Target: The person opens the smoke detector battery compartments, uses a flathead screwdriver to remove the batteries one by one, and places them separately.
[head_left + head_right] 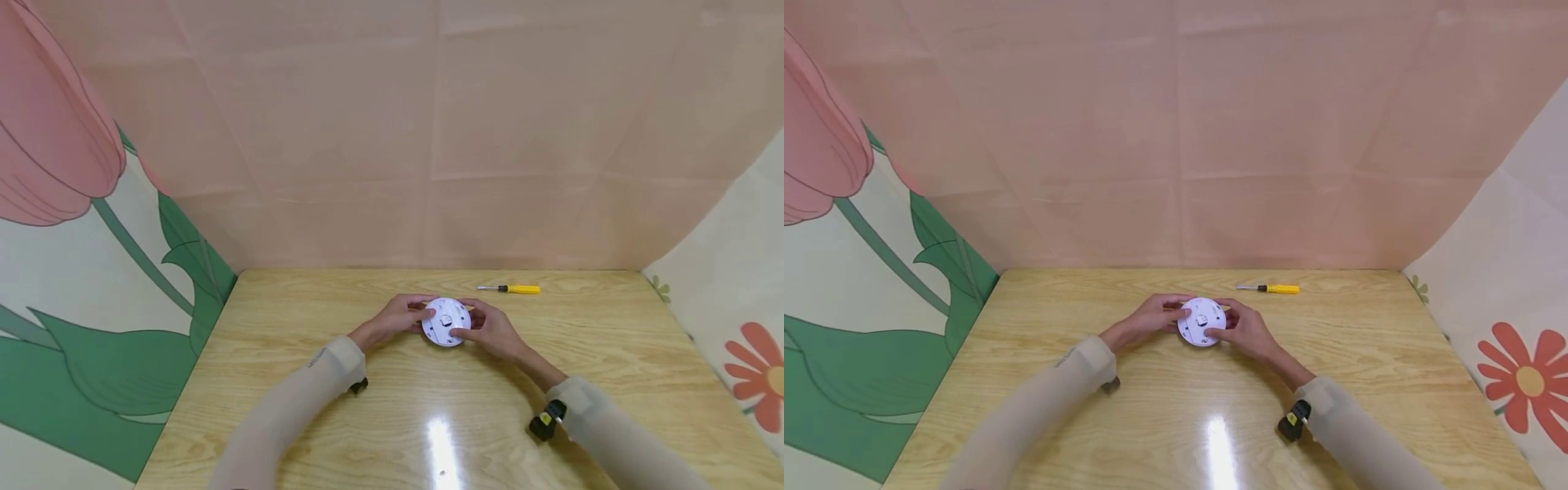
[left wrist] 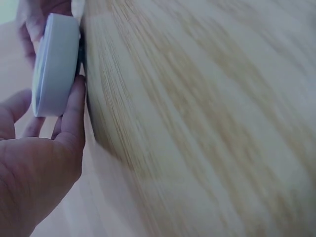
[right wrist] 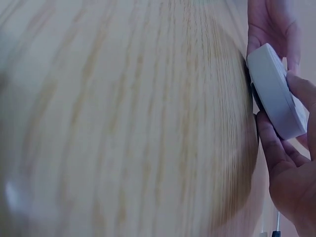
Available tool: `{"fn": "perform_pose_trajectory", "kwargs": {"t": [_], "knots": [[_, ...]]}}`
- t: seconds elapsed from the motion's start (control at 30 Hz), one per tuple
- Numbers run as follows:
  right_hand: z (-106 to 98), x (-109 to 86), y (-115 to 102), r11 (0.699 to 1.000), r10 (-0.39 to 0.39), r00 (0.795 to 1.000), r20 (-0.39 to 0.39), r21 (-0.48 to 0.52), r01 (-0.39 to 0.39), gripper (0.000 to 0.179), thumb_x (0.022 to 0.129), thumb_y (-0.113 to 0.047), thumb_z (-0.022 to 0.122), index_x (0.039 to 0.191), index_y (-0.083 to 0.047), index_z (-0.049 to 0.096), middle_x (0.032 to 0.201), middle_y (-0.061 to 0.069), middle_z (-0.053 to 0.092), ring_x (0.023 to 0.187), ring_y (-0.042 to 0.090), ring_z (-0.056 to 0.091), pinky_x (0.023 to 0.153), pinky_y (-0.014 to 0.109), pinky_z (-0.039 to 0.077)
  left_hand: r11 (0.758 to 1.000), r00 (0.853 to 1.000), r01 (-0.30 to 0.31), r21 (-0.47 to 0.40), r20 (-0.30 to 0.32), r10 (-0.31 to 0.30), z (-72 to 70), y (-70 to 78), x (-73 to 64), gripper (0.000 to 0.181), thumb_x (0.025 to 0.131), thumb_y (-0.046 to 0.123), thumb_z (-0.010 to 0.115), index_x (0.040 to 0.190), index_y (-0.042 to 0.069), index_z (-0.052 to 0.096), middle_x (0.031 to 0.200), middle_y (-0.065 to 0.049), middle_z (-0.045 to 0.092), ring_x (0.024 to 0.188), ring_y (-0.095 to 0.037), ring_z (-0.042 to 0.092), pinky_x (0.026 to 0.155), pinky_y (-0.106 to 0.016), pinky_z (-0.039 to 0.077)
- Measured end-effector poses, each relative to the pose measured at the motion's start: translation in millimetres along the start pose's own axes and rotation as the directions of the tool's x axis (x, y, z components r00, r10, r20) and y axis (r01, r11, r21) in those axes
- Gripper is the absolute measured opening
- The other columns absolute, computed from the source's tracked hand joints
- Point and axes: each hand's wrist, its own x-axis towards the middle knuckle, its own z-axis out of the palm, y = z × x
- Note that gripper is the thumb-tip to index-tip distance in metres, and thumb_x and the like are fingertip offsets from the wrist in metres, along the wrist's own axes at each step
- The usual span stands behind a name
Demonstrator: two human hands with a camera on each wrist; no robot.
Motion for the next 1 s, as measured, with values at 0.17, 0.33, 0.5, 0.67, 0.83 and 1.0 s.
{"fn": "perform_pose_trajectory", "kwargs": {"t": [0.17, 0.33, 0.5, 0.67, 0.83, 1.0], "knots": [[-0.3, 0.4, 2.0, 0.999, 0.031, 1.0, 0.0, -0.008, -0.031, 0.073, 0.073, -0.033, 0.087, 0.134, -0.011, 0.055, 0.097, 0.009, 0.071, 0.083, 0.021, 0.067, 0.068, 0.025, 0.054, 1.0, 1.0, 0.012, -0.014, -0.011, -0.012, 1.7, -0.9, 1.5, 0.035, 0.092, 0.021, 0.069, 0.127, 0.025, 0.066, 0.112, -0.006, 0.063, 0.09, -0.02, 0.066, 0.078, -0.036, 0.059], [-0.9, 0.7, 3.3, 0.999, 0.042, 0.999, -0.006, -0.027, -0.042, 0.073, 0.073, -0.036, 0.086, 0.135, -0.011, 0.055, 0.098, 0.01, 0.07, 0.083, 0.021, 0.066, 0.067, 0.024, 0.053, 1.0, 0.999, 0.011, -0.009, -0.037, -0.011, 3.7, -2.2, 3.5, 0.033, 0.091, 0.025, 0.071, 0.124, 0.026, 0.068, 0.111, -0.004, 0.064, 0.088, -0.019, 0.067, 0.076, -0.036, 0.059], [-0.4, 0.5, 1.9, 0.998, 0.06, 0.998, -0.001, -0.002, -0.06, 0.071, 0.076, -0.034, 0.084, 0.137, -0.011, 0.056, 0.098, 0.011, 0.07, 0.083, 0.021, 0.065, 0.065, 0.024, 0.053, 1.0, 0.998, -0.007, 0.019, -0.067, 0.008, 5.3, -1.9, 5.4, 0.033, 0.09, 0.02, 0.072, 0.122, 0.026, 0.069, 0.108, -0.006, 0.062, 0.084, -0.018, 0.066, 0.072, -0.034, 0.06], [-1.1, 0.3, 0.2, 0.995, 0.098, 0.995, 0.009, 0.031, -0.098, 0.068, 0.078, -0.036, 0.082, 0.137, -0.013, 0.057, 0.101, 0.008, 0.071, 0.085, 0.02, 0.067, 0.066, 0.025, 0.055, 0.999, 0.997, -0.019, 0.034, -0.078, 0.021, 6.5, 0.5, 5.6, 0.034, 0.089, 0.015, 0.072, 0.123, 0.023, 0.069, 0.105, -0.007, 0.063, 0.081, -0.017, 0.065, 0.071, -0.035, 0.06], [-1.8, 1.6, 3.0, 0.99, 0.123, 0.992, 0.007, 0.063, -0.123, 0.067, 0.077, -0.038, 0.083, 0.135, -0.015, 0.059, 0.103, 0.007, 0.072, 0.087, 0.021, 0.068, 0.069, 0.025, 0.056, 1.0, 0.997, -0.008, 0.013, -0.072, 0.009, 7.6, 1.5, 6.7, 0.035, 0.09, 0.012, 0.071, 0.124, 0.02, 0.068, 0.105, -0.005, 0.067, 0.08, -0.017, 0.066, 0.07, -0.034, 0.06], [-3.0, 0.8, 0.2, 0.992, 0.113, 0.994, 0.001, 0.064, -0.112, 0.061, 0.081, -0.033, 0.08, 0.134, -0.011, 0.06, 0.11, 0.013, 0.071, 0.091, 0.017, 0.067, 0.071, 0.022, 0.055, 1.0, 0.999, 0.006, -0.014, -0.052, -0.007, 7.0, 3.2, 6.4, 0.039, 0.09, 0.008, 0.07, 0.127, 0.018, 0.066, 0.108, -0.006, 0.069, 0.084, -0.016, 0.067, 0.073, -0.034, 0.06]]}}
